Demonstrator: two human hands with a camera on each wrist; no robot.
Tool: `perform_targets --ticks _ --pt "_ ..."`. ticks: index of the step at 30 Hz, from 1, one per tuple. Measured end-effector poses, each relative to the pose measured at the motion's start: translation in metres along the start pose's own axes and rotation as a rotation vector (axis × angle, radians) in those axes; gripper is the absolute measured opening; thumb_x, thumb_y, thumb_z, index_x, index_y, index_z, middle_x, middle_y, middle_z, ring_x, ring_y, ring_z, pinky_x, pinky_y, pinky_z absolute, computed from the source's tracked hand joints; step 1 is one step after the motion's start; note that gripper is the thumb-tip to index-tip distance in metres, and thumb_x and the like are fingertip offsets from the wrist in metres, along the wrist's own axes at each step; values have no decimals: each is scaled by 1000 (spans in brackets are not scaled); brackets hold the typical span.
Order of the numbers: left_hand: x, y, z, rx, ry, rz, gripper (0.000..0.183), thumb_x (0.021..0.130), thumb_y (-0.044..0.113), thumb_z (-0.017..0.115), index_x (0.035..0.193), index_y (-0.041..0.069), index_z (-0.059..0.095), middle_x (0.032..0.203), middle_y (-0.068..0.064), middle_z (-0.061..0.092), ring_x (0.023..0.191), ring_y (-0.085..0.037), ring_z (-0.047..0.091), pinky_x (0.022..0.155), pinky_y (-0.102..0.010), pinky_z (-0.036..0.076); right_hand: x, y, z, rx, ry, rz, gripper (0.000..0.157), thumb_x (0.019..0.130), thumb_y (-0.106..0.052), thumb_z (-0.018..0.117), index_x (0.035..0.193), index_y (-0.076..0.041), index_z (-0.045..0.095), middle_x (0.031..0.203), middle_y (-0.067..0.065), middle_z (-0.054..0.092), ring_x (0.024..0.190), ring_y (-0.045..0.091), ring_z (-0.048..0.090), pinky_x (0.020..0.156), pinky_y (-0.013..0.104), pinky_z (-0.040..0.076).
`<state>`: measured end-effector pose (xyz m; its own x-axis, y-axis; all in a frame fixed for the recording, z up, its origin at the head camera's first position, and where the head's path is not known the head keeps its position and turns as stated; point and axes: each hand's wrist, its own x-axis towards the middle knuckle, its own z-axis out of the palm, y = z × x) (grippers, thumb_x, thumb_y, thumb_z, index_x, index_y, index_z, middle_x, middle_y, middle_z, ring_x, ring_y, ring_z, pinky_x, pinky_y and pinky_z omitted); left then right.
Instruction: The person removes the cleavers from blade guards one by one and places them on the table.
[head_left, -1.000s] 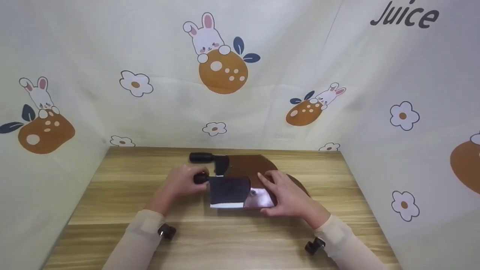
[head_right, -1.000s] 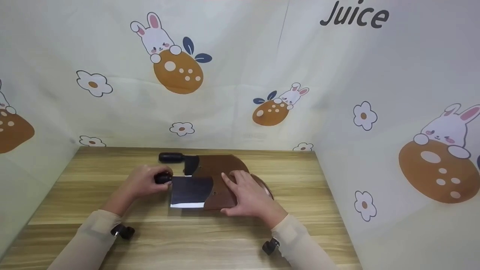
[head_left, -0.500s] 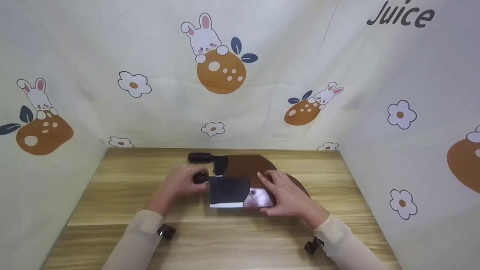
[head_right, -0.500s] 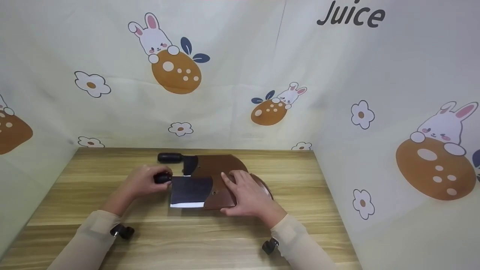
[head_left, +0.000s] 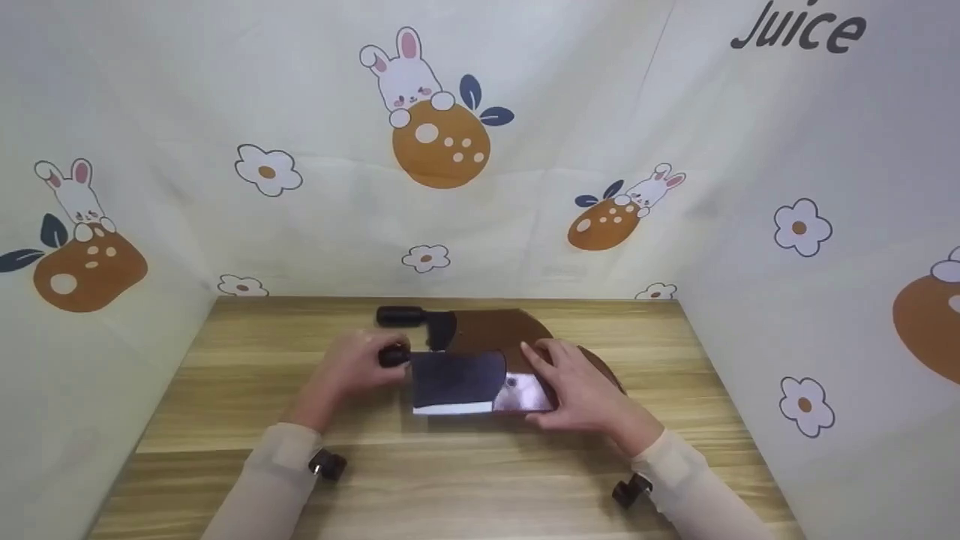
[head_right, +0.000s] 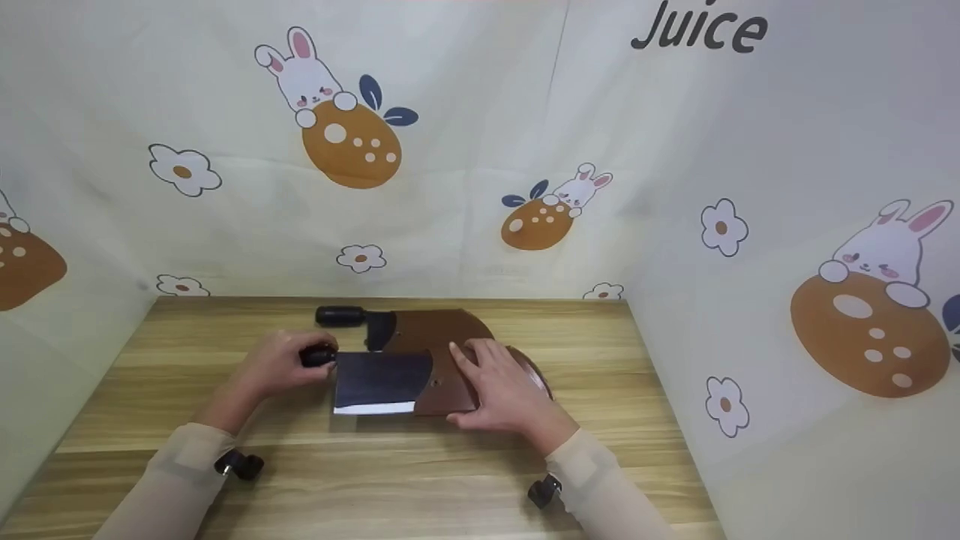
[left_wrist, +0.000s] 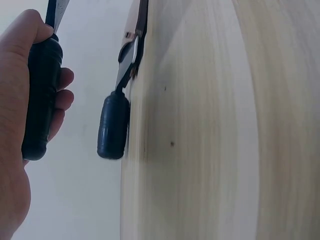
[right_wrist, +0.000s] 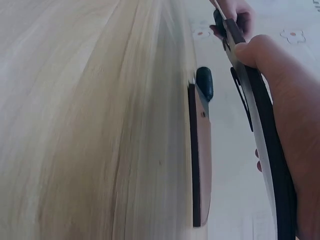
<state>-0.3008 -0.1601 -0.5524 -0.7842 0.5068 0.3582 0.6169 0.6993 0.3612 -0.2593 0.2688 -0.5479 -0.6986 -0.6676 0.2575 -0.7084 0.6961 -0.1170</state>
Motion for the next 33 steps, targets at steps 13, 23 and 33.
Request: perform_targets --ticks 13,23,33 --pt "-6 -3 -4 -5 8 -16 31 88 33 89 114 20 79 98 2 77 86 -19 70 79 -45 62 -6 5 -2 29 -24 37 117 81 -68 84 171 -9 40 157 19 49 144 37 46 120 56 44" --pt "-6 2 -3 -8 -80 -103 34 96 38 85 126 22 78 108 1 78 96 -21 70 88 -49 61 -7 7 0 33 -25 28 117 80 -67 86 171 -8 41 156 20 49 144 36 46 121 54 43" --pt "-8 -6 -4 -78 -45 -65 27 94 25 87 119 19 77 105 1 77 94 -18 70 86 -46 63 -12 11 -3 26 -16 22 117 80 -67 87 171 -9 40 157 20 49 144 38 46 120 56 44"
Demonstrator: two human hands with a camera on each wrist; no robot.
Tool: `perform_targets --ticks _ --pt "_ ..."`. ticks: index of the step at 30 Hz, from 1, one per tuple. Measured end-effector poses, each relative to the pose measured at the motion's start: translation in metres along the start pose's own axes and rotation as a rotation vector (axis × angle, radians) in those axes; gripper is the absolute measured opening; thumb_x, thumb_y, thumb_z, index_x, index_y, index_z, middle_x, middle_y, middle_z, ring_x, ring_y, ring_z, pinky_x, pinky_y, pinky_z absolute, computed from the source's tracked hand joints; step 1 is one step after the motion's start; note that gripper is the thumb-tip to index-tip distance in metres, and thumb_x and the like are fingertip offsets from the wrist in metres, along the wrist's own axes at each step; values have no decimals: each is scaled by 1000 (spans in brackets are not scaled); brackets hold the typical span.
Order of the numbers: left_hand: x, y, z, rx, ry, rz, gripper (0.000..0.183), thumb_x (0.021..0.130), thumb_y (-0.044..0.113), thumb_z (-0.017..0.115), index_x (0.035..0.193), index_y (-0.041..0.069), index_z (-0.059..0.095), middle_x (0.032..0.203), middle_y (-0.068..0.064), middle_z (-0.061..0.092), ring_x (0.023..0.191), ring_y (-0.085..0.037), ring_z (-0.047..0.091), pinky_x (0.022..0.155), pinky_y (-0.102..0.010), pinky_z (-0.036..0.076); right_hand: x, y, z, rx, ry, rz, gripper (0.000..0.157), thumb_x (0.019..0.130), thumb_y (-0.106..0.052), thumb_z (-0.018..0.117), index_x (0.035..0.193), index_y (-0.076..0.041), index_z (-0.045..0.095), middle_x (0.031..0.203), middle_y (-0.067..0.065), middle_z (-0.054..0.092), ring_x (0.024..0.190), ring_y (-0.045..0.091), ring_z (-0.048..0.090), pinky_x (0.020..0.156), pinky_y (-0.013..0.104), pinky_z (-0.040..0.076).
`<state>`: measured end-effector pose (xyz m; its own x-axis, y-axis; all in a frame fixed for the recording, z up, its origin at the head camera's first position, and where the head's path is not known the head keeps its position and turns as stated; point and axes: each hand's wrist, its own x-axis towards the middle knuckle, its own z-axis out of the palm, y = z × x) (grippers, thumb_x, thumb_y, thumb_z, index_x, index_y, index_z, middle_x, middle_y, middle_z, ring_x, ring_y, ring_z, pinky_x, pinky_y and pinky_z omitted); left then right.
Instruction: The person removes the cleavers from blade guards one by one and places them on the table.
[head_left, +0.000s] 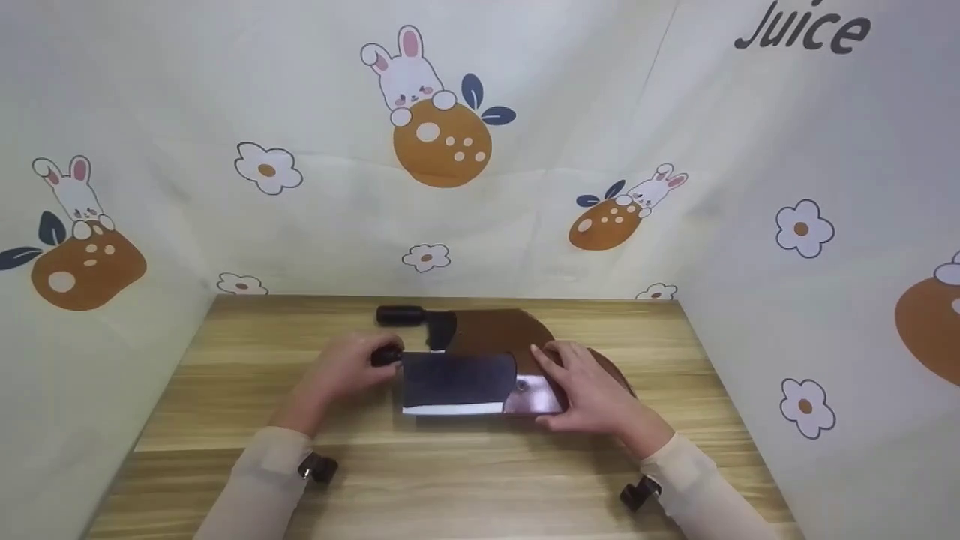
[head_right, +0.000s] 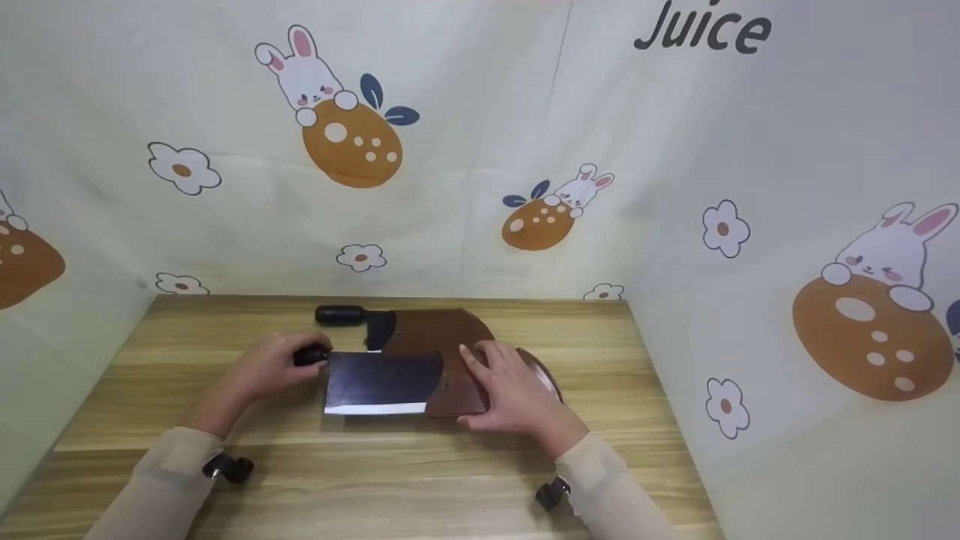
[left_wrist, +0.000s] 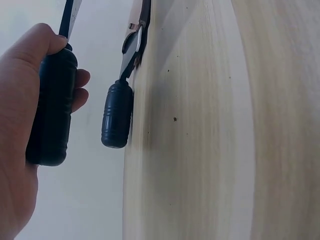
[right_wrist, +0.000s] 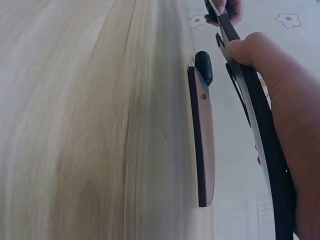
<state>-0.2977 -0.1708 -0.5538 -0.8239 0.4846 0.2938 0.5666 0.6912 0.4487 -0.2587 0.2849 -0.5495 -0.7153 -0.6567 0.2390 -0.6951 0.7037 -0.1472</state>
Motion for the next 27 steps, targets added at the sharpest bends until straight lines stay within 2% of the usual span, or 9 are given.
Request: perform_targets --ticks 6,14,27 --pt "-2 -1 -4 -29 -16 -18 26 94 24 87 118 19 77 103 2 76 92 -18 70 84 -45 63 -2 1 -1 1 11 -3 117 81 -66 85 171 -7 40 155 21 49 143 38 47 119 56 45" --pt "-4 -2 -8 -42 -34 -47 29 94 24 87 120 15 77 107 -3 77 97 -24 72 89 -53 62 -5 3 -2 0 -8 32 118 80 -63 89 170 -6 40 158 20 47 144 37 45 120 55 45" --pt "-8 -6 -10 -37 -38 -56 31 92 25 88 119 15 77 107 -2 78 98 -24 72 90 -52 62 -13 13 -2 0 -4 34 119 79 -64 90 172 -11 38 157 18 48 142 36 46 118 55 45"
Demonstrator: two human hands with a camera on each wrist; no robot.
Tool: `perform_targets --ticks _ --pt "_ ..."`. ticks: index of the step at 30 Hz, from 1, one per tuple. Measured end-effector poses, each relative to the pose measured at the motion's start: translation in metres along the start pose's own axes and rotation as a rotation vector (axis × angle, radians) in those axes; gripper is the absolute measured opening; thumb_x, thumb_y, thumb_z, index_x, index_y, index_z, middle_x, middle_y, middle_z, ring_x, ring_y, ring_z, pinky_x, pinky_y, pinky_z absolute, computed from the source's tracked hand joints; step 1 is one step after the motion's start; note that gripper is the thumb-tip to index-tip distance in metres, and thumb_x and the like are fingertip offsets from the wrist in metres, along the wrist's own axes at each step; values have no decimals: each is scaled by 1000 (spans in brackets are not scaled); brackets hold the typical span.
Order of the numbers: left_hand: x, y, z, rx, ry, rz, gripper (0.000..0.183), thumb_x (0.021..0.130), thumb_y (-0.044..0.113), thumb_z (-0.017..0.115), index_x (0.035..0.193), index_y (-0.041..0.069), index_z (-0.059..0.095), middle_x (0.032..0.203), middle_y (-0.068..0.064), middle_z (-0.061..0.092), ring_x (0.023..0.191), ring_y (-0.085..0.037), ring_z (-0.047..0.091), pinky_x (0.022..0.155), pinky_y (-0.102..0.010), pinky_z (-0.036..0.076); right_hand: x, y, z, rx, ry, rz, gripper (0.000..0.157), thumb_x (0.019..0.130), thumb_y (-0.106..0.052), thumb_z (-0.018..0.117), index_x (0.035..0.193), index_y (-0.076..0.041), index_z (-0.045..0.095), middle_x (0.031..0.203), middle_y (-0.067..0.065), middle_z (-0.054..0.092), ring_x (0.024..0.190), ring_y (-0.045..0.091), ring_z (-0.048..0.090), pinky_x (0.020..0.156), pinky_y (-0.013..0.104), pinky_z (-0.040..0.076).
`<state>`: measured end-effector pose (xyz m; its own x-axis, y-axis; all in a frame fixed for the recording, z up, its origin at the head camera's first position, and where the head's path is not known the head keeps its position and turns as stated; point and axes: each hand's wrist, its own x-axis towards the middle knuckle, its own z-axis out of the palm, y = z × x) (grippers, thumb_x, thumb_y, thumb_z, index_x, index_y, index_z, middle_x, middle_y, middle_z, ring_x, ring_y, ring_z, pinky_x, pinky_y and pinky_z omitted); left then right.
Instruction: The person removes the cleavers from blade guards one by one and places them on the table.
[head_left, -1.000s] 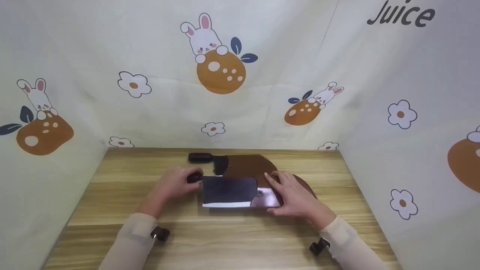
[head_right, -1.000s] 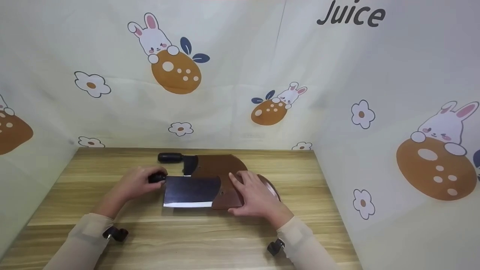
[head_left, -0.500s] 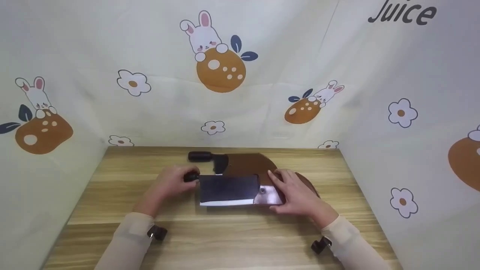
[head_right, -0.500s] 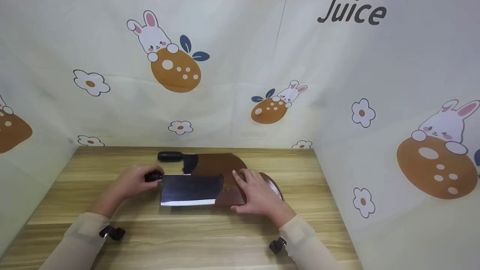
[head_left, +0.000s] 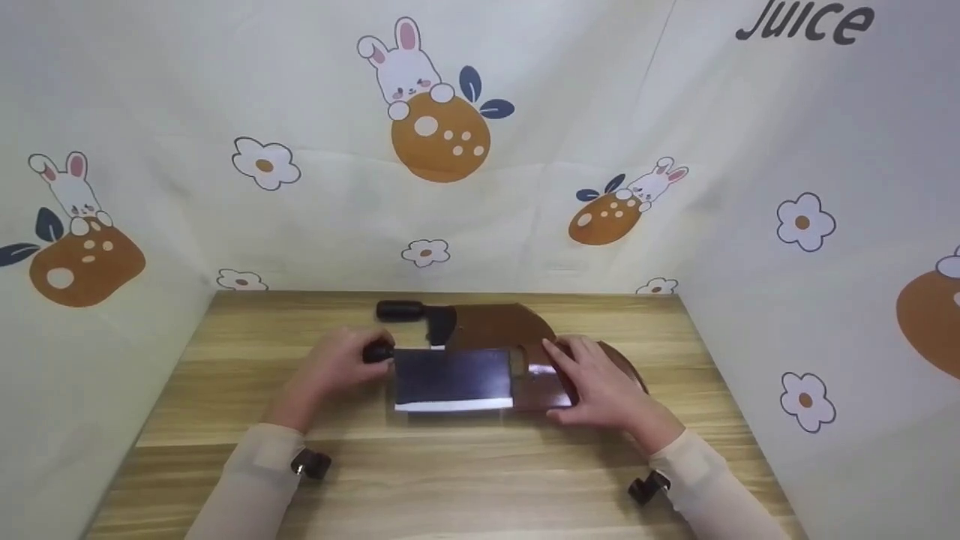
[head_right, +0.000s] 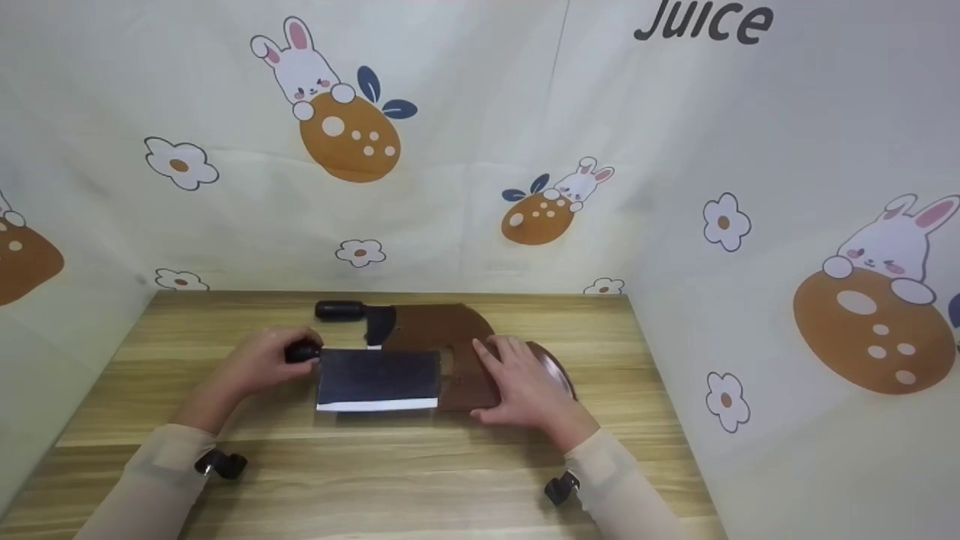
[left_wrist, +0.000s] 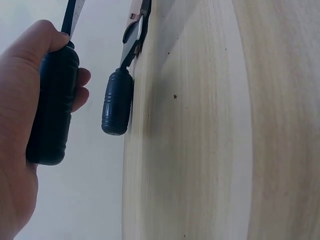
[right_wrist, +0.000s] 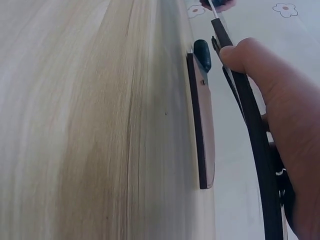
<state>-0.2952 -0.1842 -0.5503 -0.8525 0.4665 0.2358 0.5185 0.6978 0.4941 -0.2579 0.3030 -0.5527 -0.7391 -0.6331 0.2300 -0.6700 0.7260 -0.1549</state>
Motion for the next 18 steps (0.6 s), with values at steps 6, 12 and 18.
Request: perform_targets --ticks 6,12,18 --pt "-2 -3 -1 13 24 -17 28 90 25 88 114 17 78 102 2 78 93 -19 71 87 -49 62 -3 4 0 -19 10 -8 118 78 -63 89 171 -9 41 154 17 49 142 36 46 117 53 46" --pt "-4 -5 -3 4 33 -33 27 89 25 89 112 18 77 98 2 76 88 -19 69 83 -50 61 -6 8 0 -4 3 -9 118 77 -63 91 169 -6 43 155 16 49 140 34 47 117 54 47" --pt "-6 -6 -5 -9 9 -59 28 90 25 89 113 18 77 101 1 77 93 -21 71 87 -52 62 -9 11 -3 28 -20 12 118 77 -61 93 168 -5 44 157 16 49 141 33 47 117 55 48"
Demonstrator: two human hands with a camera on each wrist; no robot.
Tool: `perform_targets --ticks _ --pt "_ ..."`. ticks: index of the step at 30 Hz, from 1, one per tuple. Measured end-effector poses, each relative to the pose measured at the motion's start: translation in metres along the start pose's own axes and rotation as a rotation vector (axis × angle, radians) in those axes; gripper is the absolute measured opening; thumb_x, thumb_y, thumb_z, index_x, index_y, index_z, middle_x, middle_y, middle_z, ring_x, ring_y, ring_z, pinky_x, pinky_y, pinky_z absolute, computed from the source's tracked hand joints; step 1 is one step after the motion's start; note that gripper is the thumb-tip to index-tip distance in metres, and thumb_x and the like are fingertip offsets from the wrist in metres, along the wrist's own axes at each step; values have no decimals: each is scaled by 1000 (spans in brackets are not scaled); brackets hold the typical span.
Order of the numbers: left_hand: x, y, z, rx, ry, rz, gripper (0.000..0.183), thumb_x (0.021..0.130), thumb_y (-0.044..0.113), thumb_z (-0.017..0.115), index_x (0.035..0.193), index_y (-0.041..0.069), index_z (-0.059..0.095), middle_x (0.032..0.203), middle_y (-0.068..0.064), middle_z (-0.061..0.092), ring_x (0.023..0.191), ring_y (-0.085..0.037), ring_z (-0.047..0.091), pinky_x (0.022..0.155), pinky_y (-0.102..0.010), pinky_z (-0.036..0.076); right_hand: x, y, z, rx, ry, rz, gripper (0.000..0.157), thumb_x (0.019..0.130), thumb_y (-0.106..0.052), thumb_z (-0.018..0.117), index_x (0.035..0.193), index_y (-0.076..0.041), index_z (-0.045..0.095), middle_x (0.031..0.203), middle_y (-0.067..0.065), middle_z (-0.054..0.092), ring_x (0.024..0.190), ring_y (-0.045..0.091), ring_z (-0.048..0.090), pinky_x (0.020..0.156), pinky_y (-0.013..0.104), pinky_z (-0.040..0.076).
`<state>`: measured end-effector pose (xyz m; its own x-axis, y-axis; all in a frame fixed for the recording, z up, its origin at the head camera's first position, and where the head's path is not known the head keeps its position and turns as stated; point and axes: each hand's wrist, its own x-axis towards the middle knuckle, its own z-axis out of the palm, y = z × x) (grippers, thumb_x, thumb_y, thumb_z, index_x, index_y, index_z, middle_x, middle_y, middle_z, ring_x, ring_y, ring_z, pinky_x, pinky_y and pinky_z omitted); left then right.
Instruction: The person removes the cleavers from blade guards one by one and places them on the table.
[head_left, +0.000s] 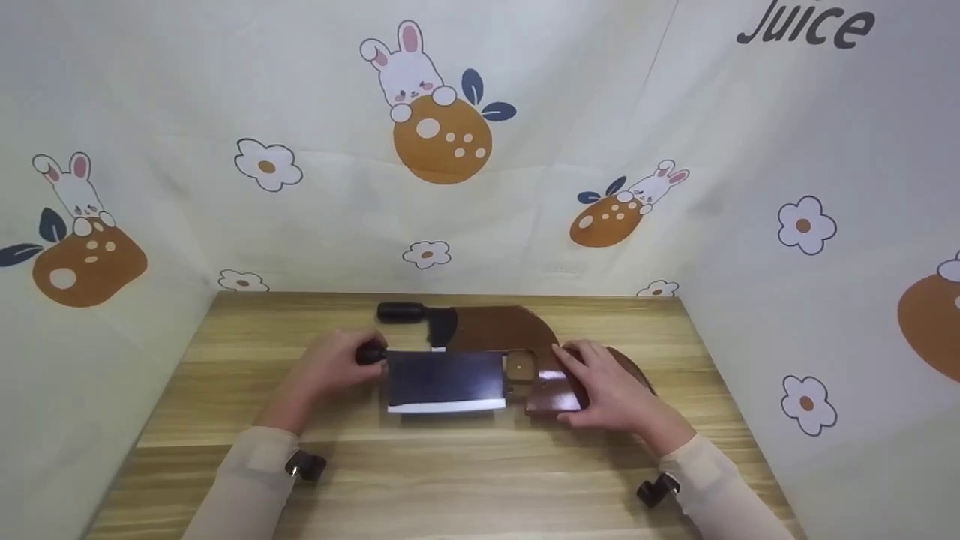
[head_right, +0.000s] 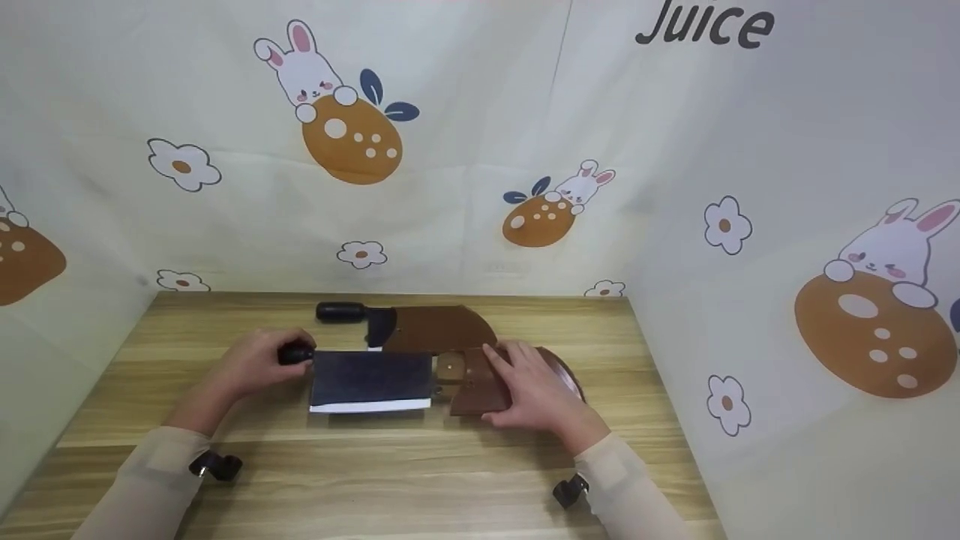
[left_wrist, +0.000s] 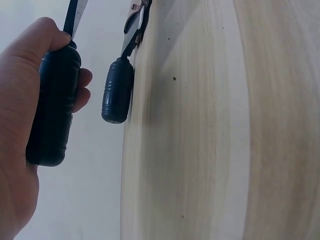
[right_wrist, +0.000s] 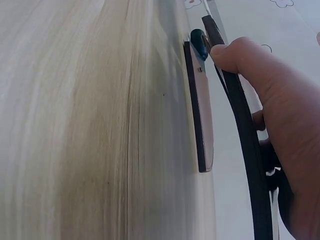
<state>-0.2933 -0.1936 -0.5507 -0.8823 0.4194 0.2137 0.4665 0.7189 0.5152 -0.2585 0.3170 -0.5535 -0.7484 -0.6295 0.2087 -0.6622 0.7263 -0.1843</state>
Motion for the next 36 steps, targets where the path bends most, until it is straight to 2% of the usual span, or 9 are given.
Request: perform_targets --ticks 10,20,29,36 --pt "-5 -6 2 12 -16 -22 29 91 27 87 116 15 78 102 0 77 94 -21 70 88 -53 61 -5 5 -4 38 -56 59 117 77 -60 94 169 -7 44 159 13 47 143 30 46 118 52 47" --pt "-9 -7 8 14 -38 -48 28 91 27 87 117 20 78 108 -1 78 102 -26 73 95 -55 61 -10 6 -8 60 -30 10 115 75 -53 95 166 -2 46 153 19 51 140 35 49 117 54 47" --pt "-11 -12 15 3 -38 -27 22 90 25 88 110 23 78 100 6 76 97 -20 71 93 -52 61 -14 8 0 72 -75 29 116 74 -51 96 165 1 46 154 19 52 142 36 50 120 55 46" --pt "-13 -15 20 -25 -77 -57 21 91 24 87 109 23 77 99 6 74 93 -18 69 90 -50 61 -17 10 9 88 -100 41 116 74 -52 97 165 1 47 155 18 51 142 35 50 120 55 45"
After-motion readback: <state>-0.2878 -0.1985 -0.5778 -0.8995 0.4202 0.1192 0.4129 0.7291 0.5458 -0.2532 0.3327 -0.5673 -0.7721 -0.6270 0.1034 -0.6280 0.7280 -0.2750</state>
